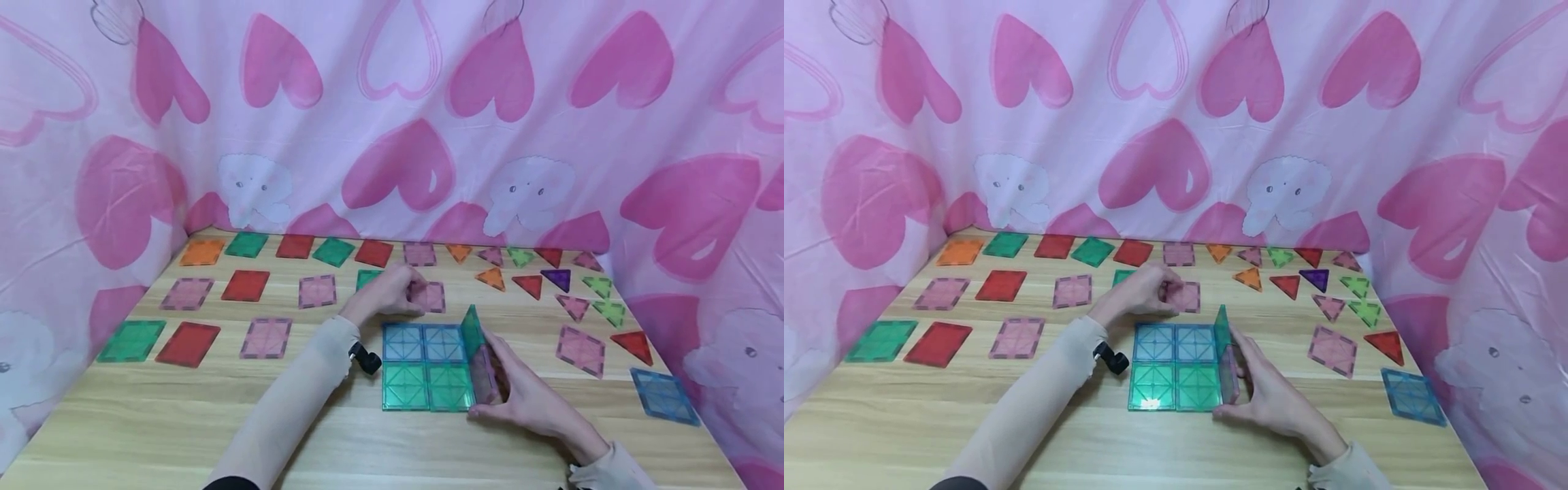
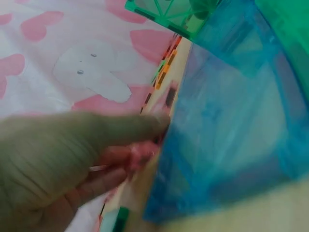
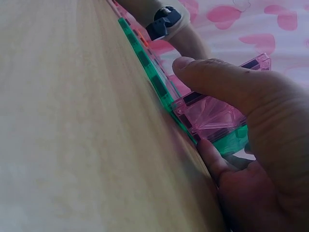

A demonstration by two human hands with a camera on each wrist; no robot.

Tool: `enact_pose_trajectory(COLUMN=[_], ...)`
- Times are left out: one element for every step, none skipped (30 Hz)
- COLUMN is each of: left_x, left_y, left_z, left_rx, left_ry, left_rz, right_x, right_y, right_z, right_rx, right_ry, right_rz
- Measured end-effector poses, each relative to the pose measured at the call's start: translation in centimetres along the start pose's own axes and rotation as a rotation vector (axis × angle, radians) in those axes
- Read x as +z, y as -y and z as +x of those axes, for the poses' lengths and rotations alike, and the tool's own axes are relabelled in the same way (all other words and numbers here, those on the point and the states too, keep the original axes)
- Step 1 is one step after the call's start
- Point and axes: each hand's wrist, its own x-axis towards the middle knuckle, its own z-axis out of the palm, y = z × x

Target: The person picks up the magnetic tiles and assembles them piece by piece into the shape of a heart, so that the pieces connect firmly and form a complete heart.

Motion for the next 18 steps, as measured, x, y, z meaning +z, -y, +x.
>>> enact_pose_trajectory(left_x=[0.0, 0.0, 0.1, 0.2, 0.2, 0.3, 0.4, 0.4, 0.5, 0.6, 0.7, 0.8, 0.8, 0.9, 1.0, 1.0, 1.0, 1.0], left_y=[0.0, 0.0, 0.0, 0.1, 0.1, 0.2, 0.2, 0.3, 0.3, 0.4, 0.4, 0.5, 0.5, 0.5, 0.4, 0.4, 0.3, 0.2], left_z=[-0.1, -0.3, -0.4, -0.5, -0.6, -0.6, -0.6, -0.6, -0.6, -0.5, -0.5, -0.4, -0.4, -0.4, -0.4, -0.4, -0.4, -0.5], left_rx=[0.024, 0.045, 0.068, 0.083, 0.1, 0.112, 0.118, 0.121, 0.131, 0.137, 0.147, 0.152, 0.156, 0.161, 0.161, 0.157, 0.15, 0.141], left_ry=[-0.006, -0.014, -0.02, -0.03, -0.041, -0.052, -0.061, -0.069, -0.078, -0.086, -0.091, -0.091, -0.086, -0.082, -0.075, -0.066, -0.056, -0.045], left_rz=[-0.002, -0.008, -0.012, -0.014, -0.023, -0.032, -0.045, -0.055, -0.057, -0.061, -0.057, -0.057, -0.06, -0.06, -0.064, -0.073, -0.083, -0.094], right_x=[0.0, 0.0, 0.0, -0.1, -0.1, -0.1, -0.1, -0.1, -0.1, -0.1, -0.1, 0.0, 0.0, 0.0, 0.0, 0.0, 0.0, 0.0], right_y=[0.0, 0.0, 0.0, 0.0, 0.0, 0.0, 0.1, 0.1, 0.1, 0.0, 0.0, 0.0, 0.0, 0.0, 0.0, -0.1, 0.0, 0.0], right_z=[0.0, 0.0, 0.0, 0.0, -0.1, -0.1, -0.1, -0.1, -0.1, -0.1, -0.1, -0.1, -0.1, 0.0, 0.0, 0.0, 0.0, 0.0], right_rx=[0.003, 0.009, 0.015, 0.021, 0.027, 0.032, 0.036, 0.037, 0.036, 0.033, 0.029, 0.025, 0.02, 0.016, 0.013, 0.012, 0.01, 0.009], right_ry=[0.001, 0.002, 0.001, 0.0, 0.0, 0.0, 0.0, 0.0, 0.0, 0.002, 0.003, 0.004, 0.003, 0.004, 0.004, 0.004, 0.005, 0.005], right_rz=[-0.001, -0.006, -0.014, -0.023, -0.03, -0.036, -0.039, -0.04, -0.035, -0.028, -0.023, -0.018, -0.016, -0.016, -0.017, -0.019, -0.021, -0.025])
